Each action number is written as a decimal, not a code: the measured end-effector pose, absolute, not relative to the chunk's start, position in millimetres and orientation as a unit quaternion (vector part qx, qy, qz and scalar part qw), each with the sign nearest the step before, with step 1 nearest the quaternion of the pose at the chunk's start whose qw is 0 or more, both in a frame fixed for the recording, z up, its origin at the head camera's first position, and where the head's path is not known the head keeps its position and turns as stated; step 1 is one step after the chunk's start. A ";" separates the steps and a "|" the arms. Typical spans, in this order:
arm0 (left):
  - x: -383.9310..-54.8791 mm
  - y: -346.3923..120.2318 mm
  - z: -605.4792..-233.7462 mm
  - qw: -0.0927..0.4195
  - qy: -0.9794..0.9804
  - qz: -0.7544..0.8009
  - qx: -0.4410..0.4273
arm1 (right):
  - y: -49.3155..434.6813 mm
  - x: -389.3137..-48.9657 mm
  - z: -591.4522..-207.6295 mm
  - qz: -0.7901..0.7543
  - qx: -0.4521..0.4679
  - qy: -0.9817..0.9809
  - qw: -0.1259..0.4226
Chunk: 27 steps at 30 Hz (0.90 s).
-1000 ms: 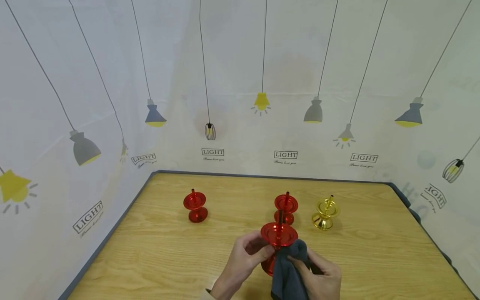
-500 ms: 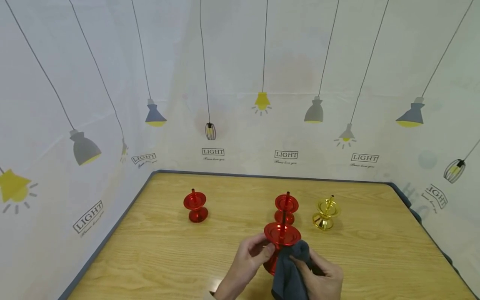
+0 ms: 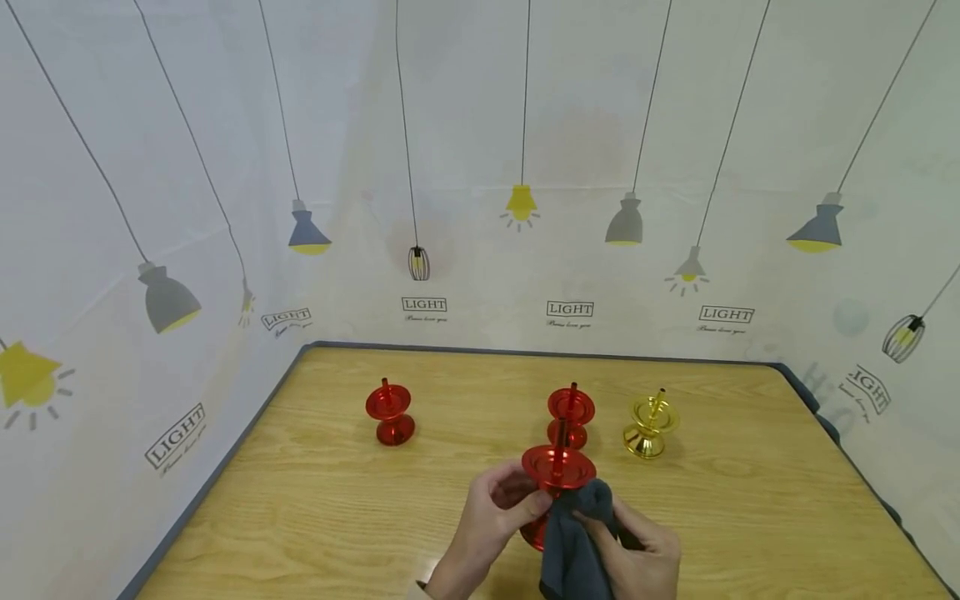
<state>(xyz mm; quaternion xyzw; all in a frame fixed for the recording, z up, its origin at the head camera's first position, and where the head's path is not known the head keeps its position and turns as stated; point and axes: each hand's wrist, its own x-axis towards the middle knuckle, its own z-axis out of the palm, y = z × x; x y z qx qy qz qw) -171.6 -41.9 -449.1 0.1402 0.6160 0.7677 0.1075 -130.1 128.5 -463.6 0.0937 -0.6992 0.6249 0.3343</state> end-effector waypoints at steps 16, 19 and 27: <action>-177.7 -52.9 -451.2 0.181 0.596 0.759 0.191 | 128.3 -124.9 -463.7 0.654 0.073 -0.680 0.324; -178.7 -54.2 -452.1 0.184 0.592 0.760 0.194 | 127.4 -124.2 -462.5 0.648 0.057 -0.687 0.323; -170.9 -42.2 -452.5 0.077 0.637 0.746 0.179 | 126.4 -126.0 -461.0 0.619 0.017 -0.712 0.332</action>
